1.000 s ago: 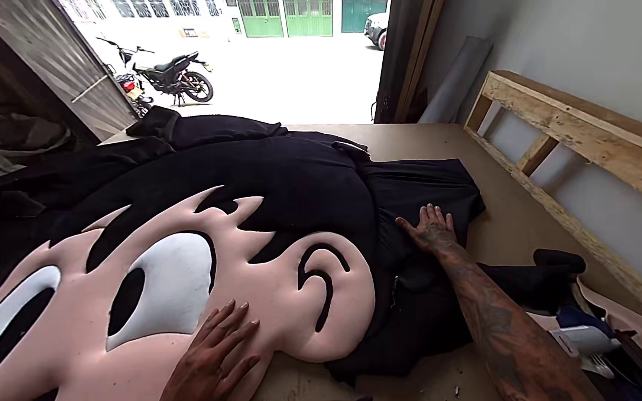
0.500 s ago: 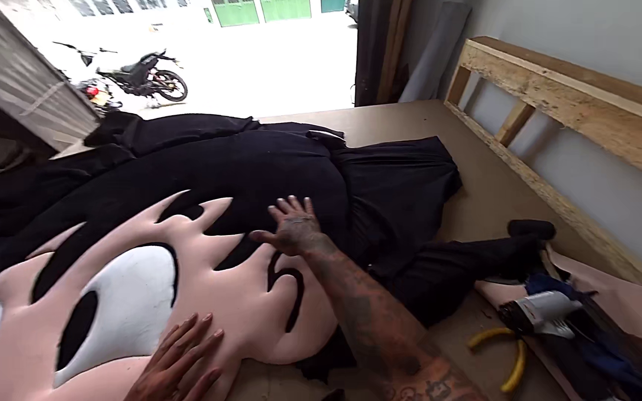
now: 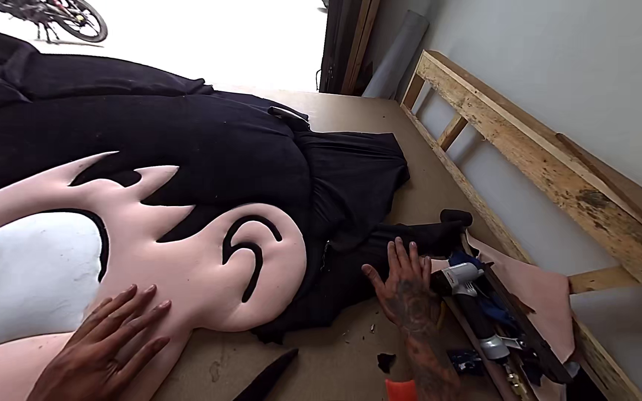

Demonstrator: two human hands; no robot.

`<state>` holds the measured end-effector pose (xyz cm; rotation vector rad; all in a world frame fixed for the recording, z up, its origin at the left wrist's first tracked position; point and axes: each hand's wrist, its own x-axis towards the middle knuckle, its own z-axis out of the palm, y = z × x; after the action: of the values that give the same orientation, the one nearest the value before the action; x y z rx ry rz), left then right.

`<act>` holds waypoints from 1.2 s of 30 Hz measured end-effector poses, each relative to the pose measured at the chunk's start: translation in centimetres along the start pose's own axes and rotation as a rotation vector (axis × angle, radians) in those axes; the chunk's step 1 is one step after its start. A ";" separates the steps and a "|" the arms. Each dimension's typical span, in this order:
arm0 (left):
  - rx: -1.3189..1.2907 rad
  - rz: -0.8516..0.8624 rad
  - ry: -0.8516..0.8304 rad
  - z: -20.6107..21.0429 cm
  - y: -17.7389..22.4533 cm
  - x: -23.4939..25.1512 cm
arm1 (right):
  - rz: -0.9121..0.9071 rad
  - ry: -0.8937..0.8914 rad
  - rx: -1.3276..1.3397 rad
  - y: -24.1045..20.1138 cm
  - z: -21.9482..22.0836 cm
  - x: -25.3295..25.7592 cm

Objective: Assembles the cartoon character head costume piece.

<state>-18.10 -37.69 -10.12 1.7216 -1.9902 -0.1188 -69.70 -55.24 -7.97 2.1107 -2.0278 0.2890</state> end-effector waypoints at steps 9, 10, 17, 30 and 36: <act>0.057 0.000 0.098 1.0 0.2 0.1 | -0.168 0.005 0.208 -2.6 -1.2 -2.4; 0.054 0.002 0.100 1.0 0.1 0.1 | -0.138 0.024 0.170 -2.2 -1.1 -2.8; -0.030 0.025 -0.020 -0.3 0.6 0.3 | -0.316 -0.148 0.337 -4.0 -2.8 -5.7; 0.043 0.015 0.046 0.2 -0.5 -0.1 | -0.222 -0.038 0.175 7.6 -5.5 3.1; 0.133 -0.052 0.045 -0.1 0.6 -0.3 | -0.191 -0.269 0.214 8.8 -0.1 11.4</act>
<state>-18.54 -37.26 -9.87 1.8423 -1.9604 0.0357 -78.08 -66.54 -4.67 2.5789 -1.9867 0.2084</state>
